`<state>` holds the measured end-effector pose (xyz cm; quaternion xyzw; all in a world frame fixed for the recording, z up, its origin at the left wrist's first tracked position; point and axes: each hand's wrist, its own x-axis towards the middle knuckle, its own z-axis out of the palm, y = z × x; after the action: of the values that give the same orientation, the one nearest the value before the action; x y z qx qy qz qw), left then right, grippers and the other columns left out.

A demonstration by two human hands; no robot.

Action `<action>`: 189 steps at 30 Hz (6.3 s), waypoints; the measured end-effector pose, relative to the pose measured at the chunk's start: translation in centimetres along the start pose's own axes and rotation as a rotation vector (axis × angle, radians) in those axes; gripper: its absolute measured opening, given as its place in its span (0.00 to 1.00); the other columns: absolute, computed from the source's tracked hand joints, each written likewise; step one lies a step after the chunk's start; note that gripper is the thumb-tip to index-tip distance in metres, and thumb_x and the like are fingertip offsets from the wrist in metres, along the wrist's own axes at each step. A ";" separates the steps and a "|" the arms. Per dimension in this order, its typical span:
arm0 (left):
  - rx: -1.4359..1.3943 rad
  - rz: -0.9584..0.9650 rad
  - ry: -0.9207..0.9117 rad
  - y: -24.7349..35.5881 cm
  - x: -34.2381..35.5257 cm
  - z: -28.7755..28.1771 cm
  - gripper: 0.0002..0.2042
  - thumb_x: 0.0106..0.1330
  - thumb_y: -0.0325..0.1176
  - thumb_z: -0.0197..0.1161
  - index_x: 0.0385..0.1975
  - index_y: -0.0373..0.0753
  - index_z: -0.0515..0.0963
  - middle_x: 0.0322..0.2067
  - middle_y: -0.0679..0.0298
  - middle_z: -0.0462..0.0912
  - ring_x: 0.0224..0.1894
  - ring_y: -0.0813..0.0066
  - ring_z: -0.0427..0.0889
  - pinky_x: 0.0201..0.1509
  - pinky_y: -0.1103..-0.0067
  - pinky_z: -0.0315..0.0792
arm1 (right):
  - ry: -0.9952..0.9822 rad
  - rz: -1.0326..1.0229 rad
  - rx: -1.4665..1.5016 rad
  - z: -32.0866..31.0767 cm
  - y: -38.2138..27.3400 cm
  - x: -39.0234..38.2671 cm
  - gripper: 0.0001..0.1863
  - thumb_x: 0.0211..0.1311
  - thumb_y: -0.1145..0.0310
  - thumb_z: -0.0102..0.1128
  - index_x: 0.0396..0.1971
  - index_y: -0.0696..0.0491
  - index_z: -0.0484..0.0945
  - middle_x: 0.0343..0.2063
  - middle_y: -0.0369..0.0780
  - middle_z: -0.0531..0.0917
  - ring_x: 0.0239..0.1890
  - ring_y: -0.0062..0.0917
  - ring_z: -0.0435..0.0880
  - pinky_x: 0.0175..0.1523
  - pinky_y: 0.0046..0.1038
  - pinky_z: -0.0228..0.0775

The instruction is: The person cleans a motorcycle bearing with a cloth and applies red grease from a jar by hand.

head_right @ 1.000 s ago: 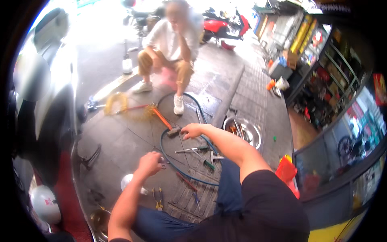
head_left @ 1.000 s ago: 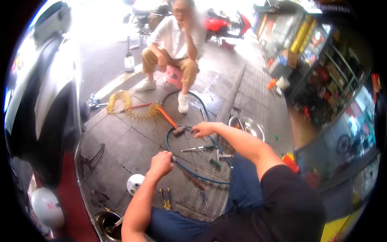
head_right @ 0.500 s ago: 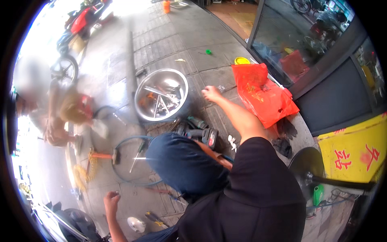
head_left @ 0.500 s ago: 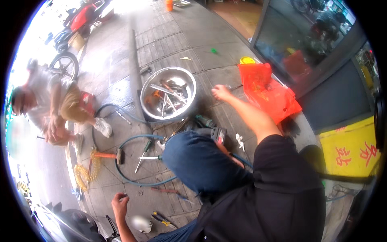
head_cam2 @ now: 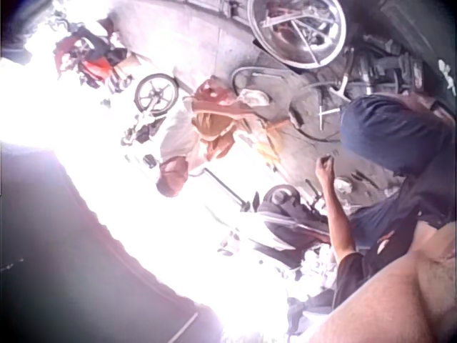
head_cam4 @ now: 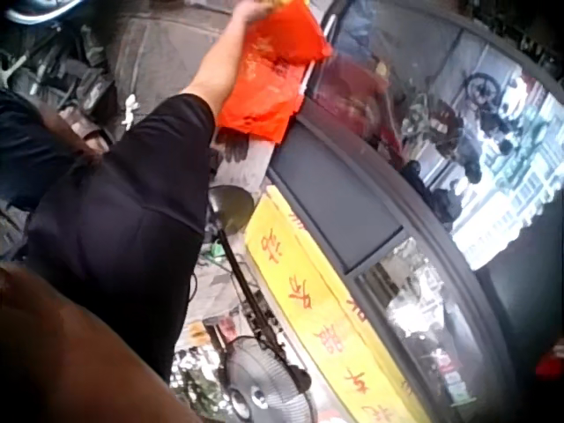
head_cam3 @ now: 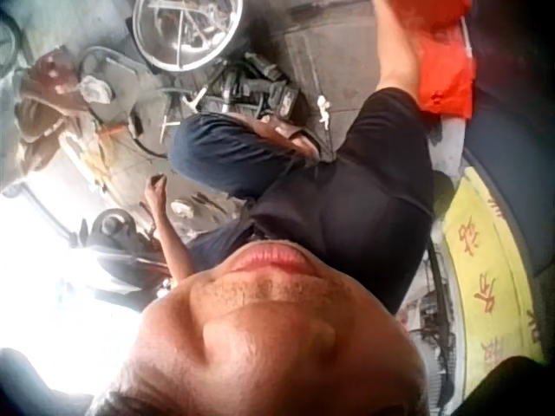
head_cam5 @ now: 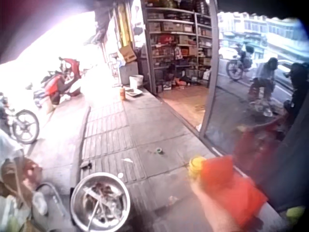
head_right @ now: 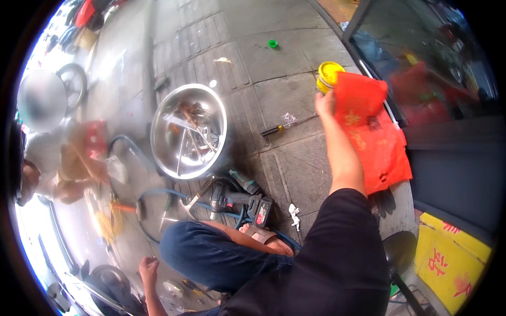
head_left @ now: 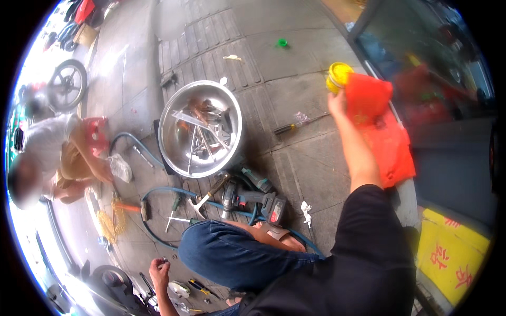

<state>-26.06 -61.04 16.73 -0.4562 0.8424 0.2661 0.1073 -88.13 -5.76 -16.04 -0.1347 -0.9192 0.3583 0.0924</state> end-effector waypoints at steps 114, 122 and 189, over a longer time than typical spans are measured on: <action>-1.850 -0.136 0.862 -26.1 -24.0 19.6 0.47 0.55 0.54 0.67 0.71 0.40 0.50 0.65 0.54 0.61 0.68 0.63 0.59 0.71 0.70 0.51 | -2.189 -0.216 -0.425 -9.1 -37.4 -85.7 0.54 0.54 0.45 0.64 0.71 0.54 0.42 0.66 0.50 0.57 0.66 0.43 0.61 0.61 0.51 0.60; -2.382 -0.322 0.818 -26.7 -24.1 16.4 0.38 0.60 0.67 0.51 0.61 0.42 0.66 0.55 0.58 0.74 0.55 0.63 0.75 0.54 0.67 0.72 | -2.019 -1.774 0.184 -8.3 -40.9 -87.8 0.63 0.34 0.46 0.76 0.69 0.57 0.50 0.63 0.54 0.59 0.69 0.44 0.55 0.70 0.42 0.51; -1.545 -0.536 0.499 -28.7 -14.1 12.7 0.22 0.66 0.46 0.61 0.47 0.33 0.72 0.38 0.55 0.81 0.36 0.69 0.82 0.37 0.76 0.76 | -1.918 -2.159 -0.765 6.9 -44.9 -93.8 0.14 0.45 0.74 0.52 0.29 0.60 0.85 0.33 0.53 0.84 0.36 0.42 0.85 0.41 0.39 0.75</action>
<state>4.74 -56.70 2.04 -0.6304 0.2870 0.6231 -0.3632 -9.27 -71.30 2.79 0.8576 -0.3185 -0.1875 -0.3576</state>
